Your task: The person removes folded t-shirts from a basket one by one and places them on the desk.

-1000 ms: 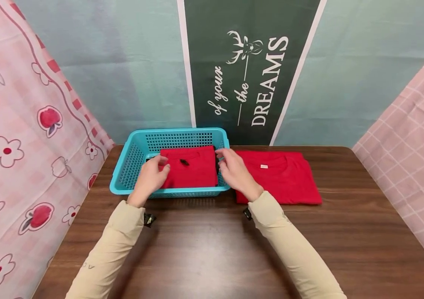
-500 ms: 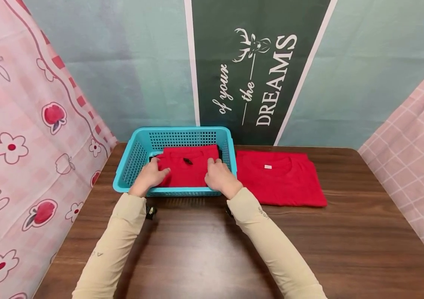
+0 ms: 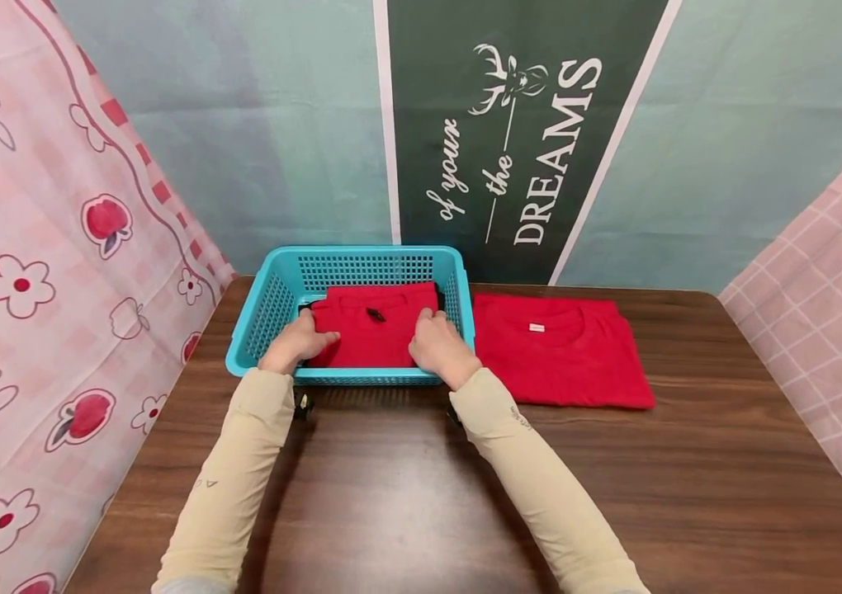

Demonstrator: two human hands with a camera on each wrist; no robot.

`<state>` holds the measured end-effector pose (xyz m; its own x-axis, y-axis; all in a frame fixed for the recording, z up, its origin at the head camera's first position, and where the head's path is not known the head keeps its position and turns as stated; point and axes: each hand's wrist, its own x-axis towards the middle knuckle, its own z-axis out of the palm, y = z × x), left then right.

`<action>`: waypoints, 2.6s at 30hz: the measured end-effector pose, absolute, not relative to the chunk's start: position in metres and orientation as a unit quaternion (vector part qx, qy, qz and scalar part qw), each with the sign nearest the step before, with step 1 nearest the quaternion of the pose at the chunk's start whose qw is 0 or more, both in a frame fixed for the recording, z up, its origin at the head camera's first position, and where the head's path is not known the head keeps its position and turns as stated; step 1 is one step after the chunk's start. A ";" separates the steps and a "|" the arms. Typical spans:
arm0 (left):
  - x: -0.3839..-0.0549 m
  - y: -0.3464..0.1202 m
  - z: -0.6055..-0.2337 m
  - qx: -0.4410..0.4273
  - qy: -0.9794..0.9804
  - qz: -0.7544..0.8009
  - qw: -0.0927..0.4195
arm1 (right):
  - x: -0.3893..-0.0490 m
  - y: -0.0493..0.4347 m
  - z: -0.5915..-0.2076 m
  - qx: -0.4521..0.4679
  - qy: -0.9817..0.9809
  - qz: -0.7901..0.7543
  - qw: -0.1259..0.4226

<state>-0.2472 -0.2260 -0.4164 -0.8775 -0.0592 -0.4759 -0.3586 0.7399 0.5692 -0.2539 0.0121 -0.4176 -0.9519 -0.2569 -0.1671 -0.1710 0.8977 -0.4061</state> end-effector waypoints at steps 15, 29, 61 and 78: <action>-0.253 -0.227 -0.419 -0.120 0.895 0.368 0.223 | -0.266 0.012 -0.419 -0.076 0.945 -0.255 0.191; -0.252 -0.228 -0.423 -0.126 0.906 0.355 0.193 | -0.274 0.012 -0.422 -0.030 0.923 -0.350 0.159; -0.253 -0.228 -0.421 -0.092 0.891 0.393 0.209 | -0.275 0.014 -0.421 -0.069 0.908 -0.382 0.157; -0.252 -0.226 -0.418 -0.112 0.903 0.349 0.223 | -0.276 0.014 -0.424 -0.085 0.908 -0.349 0.217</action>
<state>-0.2524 -0.2264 -0.4181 -0.8757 -0.0476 -0.4804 -0.3583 0.7311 0.5807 -0.2761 0.0143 -0.4235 -0.8914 -0.3061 -0.3342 -0.0030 0.7415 -0.6710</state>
